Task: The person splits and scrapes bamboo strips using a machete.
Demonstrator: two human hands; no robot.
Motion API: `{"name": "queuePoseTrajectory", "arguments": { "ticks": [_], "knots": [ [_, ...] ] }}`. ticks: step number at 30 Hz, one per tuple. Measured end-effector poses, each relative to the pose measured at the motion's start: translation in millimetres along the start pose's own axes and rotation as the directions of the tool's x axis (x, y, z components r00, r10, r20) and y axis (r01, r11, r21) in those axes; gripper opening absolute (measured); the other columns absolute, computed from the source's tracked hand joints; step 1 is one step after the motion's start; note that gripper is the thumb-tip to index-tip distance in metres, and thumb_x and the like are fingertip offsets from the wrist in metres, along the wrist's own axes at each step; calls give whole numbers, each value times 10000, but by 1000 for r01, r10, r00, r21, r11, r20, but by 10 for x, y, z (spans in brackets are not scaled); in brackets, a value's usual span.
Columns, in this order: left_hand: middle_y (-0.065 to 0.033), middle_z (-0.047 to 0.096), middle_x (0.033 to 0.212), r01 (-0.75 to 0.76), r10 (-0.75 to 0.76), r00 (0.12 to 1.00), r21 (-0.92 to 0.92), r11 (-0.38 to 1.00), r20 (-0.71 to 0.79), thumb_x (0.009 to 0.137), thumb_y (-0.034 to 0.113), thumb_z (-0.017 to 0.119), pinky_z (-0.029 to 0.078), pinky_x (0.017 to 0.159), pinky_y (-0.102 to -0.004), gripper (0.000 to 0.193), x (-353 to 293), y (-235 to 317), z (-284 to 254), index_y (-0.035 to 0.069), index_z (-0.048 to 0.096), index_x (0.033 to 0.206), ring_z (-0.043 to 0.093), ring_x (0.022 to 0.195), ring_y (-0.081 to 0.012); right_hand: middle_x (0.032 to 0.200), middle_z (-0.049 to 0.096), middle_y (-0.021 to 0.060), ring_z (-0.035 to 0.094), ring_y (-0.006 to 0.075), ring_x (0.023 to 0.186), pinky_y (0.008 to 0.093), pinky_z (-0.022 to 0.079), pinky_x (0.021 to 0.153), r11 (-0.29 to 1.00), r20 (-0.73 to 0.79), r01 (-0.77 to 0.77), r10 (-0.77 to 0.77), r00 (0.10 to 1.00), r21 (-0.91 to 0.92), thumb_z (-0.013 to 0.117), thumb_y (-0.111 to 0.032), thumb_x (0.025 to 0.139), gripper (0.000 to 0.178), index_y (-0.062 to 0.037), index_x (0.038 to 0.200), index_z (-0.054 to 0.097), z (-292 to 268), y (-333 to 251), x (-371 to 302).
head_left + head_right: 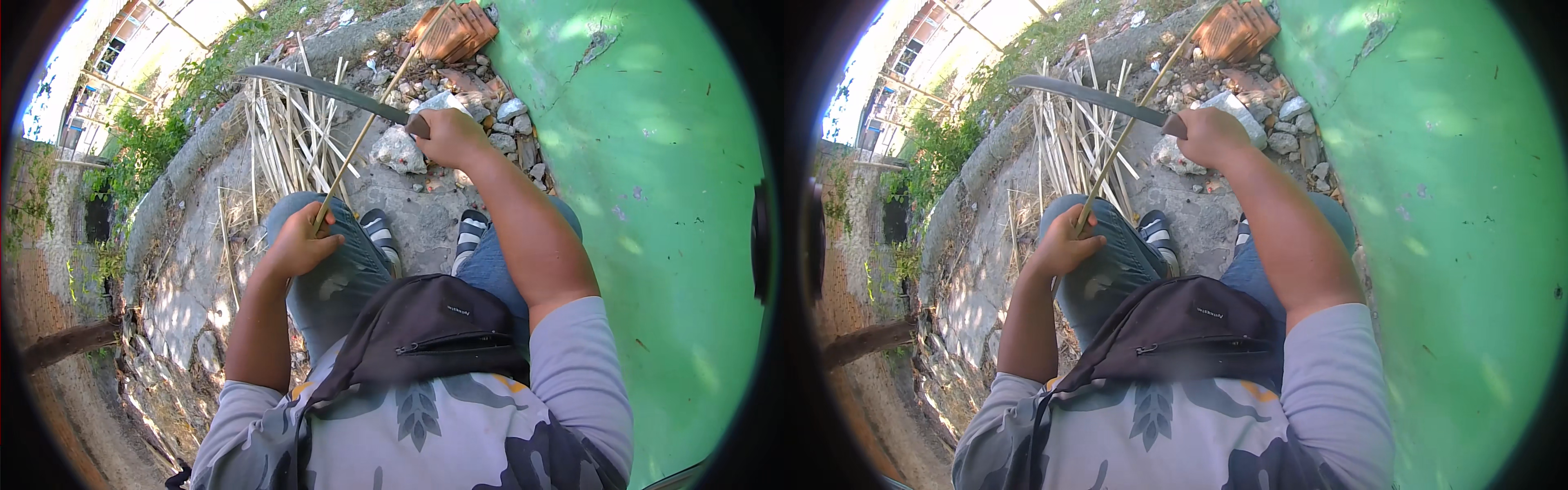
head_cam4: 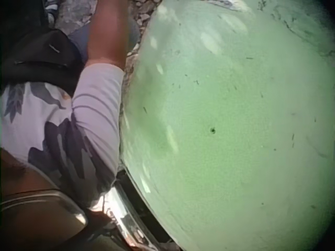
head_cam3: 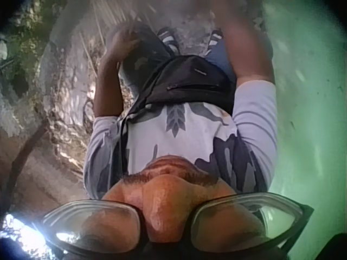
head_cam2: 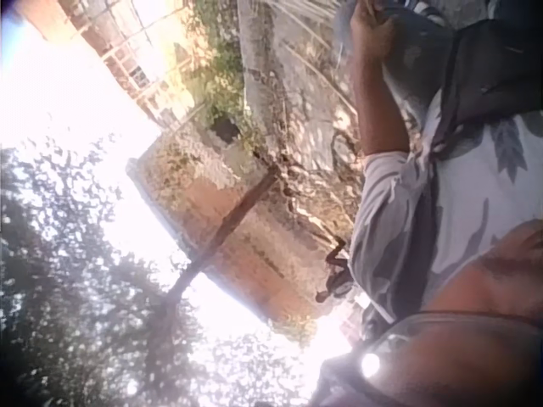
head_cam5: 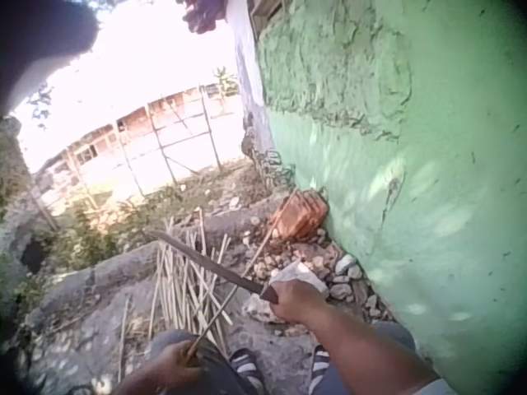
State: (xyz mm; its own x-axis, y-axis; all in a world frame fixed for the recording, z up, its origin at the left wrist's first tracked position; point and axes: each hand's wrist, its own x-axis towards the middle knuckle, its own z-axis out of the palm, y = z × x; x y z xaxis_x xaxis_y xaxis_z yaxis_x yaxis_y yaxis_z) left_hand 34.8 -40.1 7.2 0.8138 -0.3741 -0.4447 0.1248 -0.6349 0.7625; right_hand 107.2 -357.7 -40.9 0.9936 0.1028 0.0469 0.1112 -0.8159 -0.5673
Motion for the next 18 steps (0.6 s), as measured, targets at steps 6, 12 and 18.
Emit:
{"name": "queuePoseTrajectory", "arguments": {
  "ticks": [6, 12, 18],
  "knots": [
    [53, 451, 721, -4, 4, 1000, -17, 1000, -7, 856, 40, 760, 370, 581, -271, 293, -47, -38, 6, 55, 509, 1006, 416, 650, -64, 890, 725, 153, 695, 385, 879, 484, 544, 758, 979, 153, 181, -165, 974, -96, 708, -272, 835, 188, -129, 957, 695, -180, -209, -111],
    [56, 438, 718, -12, 12, 1000, 1, 1000, 25, 856, 33, 757, 369, 586, -270, 299, 14, -18, 1, 57, 502, 1010, 413, 651, -63, 897, 727, 146, 695, 377, 896, 492, 536, 773, 999, -67, 13, -10, 998, 52, 695, -262, 847, 173, -126, 953, 693, -39, 168, 31],
    [56, 439, 725, 31, -30, 1000, 27, 999, -7, 855, 26, 756, 371, 586, -271, 302, -72, 81, 4, 62, 501, 1014, 413, 653, -63, 867, 718, 132, 689, 372, 869, 491, 528, 749, 979, 62, 192, -188, 980, -71, 697, -238, 812, 129, -142, 898, 682, -58, -44, -64]
  ]
}}
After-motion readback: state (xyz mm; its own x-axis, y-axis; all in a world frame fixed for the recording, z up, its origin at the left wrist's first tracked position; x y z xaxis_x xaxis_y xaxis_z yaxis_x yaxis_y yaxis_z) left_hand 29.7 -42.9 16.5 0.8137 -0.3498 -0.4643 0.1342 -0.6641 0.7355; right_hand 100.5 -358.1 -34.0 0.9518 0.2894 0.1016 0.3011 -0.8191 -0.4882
